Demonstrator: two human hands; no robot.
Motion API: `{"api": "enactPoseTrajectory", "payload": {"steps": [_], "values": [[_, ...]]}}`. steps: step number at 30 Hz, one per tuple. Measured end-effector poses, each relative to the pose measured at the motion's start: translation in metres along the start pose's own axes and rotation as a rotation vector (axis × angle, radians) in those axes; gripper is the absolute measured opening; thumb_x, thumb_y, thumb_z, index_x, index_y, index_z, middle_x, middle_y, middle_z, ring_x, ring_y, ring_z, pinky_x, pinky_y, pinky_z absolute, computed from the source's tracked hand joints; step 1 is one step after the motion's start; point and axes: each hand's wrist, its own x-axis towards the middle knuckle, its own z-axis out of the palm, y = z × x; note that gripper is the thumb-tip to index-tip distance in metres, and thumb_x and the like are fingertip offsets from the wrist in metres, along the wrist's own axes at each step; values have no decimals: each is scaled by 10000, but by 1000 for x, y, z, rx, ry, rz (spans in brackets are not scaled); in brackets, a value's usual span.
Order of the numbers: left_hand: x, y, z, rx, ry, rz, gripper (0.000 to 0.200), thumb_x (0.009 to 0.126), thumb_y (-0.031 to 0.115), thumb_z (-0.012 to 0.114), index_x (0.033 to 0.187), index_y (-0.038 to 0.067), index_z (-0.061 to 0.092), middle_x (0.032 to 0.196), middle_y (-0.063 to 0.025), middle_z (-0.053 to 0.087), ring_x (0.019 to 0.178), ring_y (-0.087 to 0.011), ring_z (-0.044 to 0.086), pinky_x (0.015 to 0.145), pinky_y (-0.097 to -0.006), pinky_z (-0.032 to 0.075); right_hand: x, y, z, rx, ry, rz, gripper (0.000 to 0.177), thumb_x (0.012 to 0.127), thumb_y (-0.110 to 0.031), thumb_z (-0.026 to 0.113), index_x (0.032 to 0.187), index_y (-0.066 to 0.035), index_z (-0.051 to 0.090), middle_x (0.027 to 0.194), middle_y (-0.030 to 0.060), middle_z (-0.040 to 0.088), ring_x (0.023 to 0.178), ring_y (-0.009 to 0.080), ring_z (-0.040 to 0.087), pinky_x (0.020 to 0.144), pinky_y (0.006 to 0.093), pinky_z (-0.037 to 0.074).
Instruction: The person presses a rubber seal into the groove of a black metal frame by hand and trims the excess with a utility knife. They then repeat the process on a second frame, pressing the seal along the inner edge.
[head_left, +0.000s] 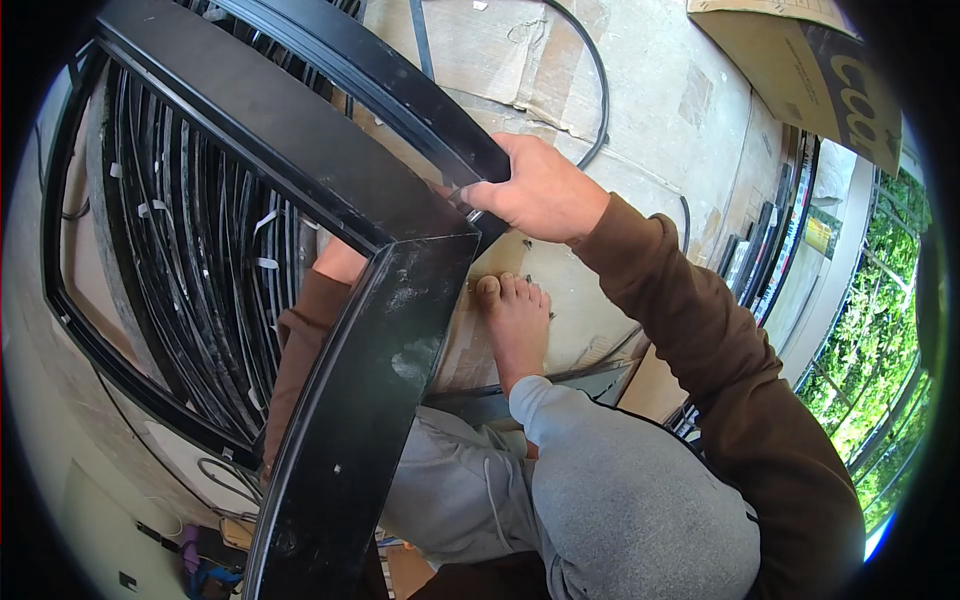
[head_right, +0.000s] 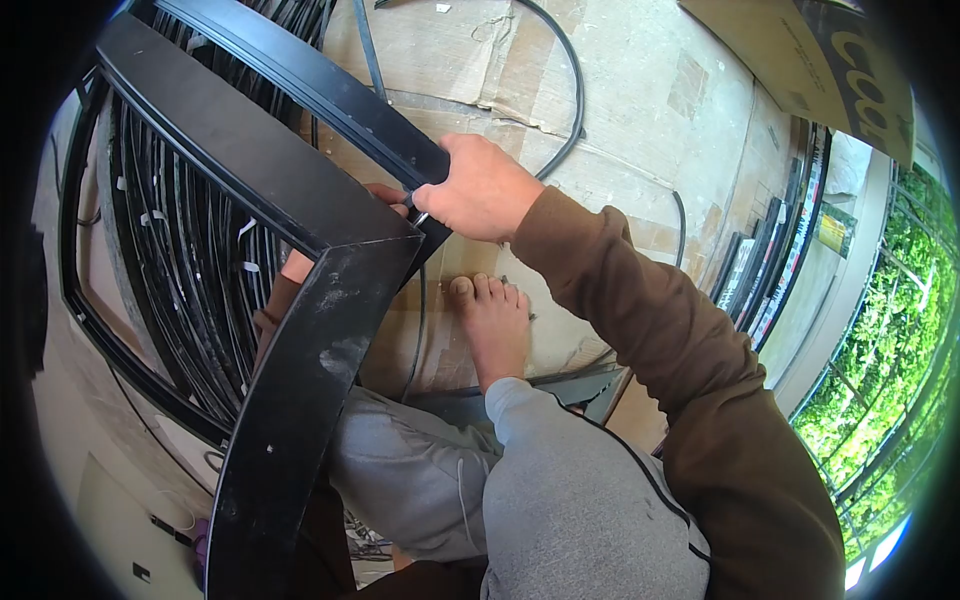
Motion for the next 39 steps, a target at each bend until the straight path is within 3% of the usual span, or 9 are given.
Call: {"api": "enactPoseTrajectory", "payload": {"steps": [10, 12, 20, 26, 39], "values": [[-1, 7, 7, 119, 22, 12, 259, 910, 277, 710, 918, 19, 718, 836, -65, 699, 774, -146, 642, 701, -314, 502, 8, -6, -1, -42, -16, 33, 445, 748, -214, 695, 1040, 116, 638, 875, 258, 688, 837, 331, 695, 775, 391, 536], [0, 5, 9, 148, 32, -18, 261, 904, 289, 701, 905, 30, 727, 858, -85, 705, 819, -186, 655, 756, -351, 504, 7, -9, -1, -102, -9, 46, 439, 740, -218, 699, 1020, 115, 643, 869, 264, 687, 840, 341, 697, 774, 396, 538], [0, 0, 9, 111, 15, -7, 257, 917, 286, 687, 923, 31, 718, 865, -77, 698, 818, -176, 645, 746, -342, 498, 9, -8, -3, -168, -10, 49, 421, 730, -232, 697, 976, 109, 659, 853, 271, 684, 866, 371, 696, 794, 410, 538], [2, -4, 9, 89, 13, 2, 254, 927, 284, 677, 936, 32, 711, 871, -72, 692, 816, -169, 637, 738, -335, 494, 11, 1, -6, -83, -64, -42, 398, 748, -214, 672, 984, 107, 663, 859, 259, 687, 836, 348, 687, 785, 397, 531], [5, -10, 11, 53, 9, 19, 249, 948, 280, 654, 965, 35, 697, 883, -60, 679, 814, -152, 620, 722, -321, 486, 11, 3, -1, -7, -31, 22, 392, 730, -207, 696, 1002, 76, 686, 836, 220, 692, 807, 289, 680, 776, 361, 523]]}}
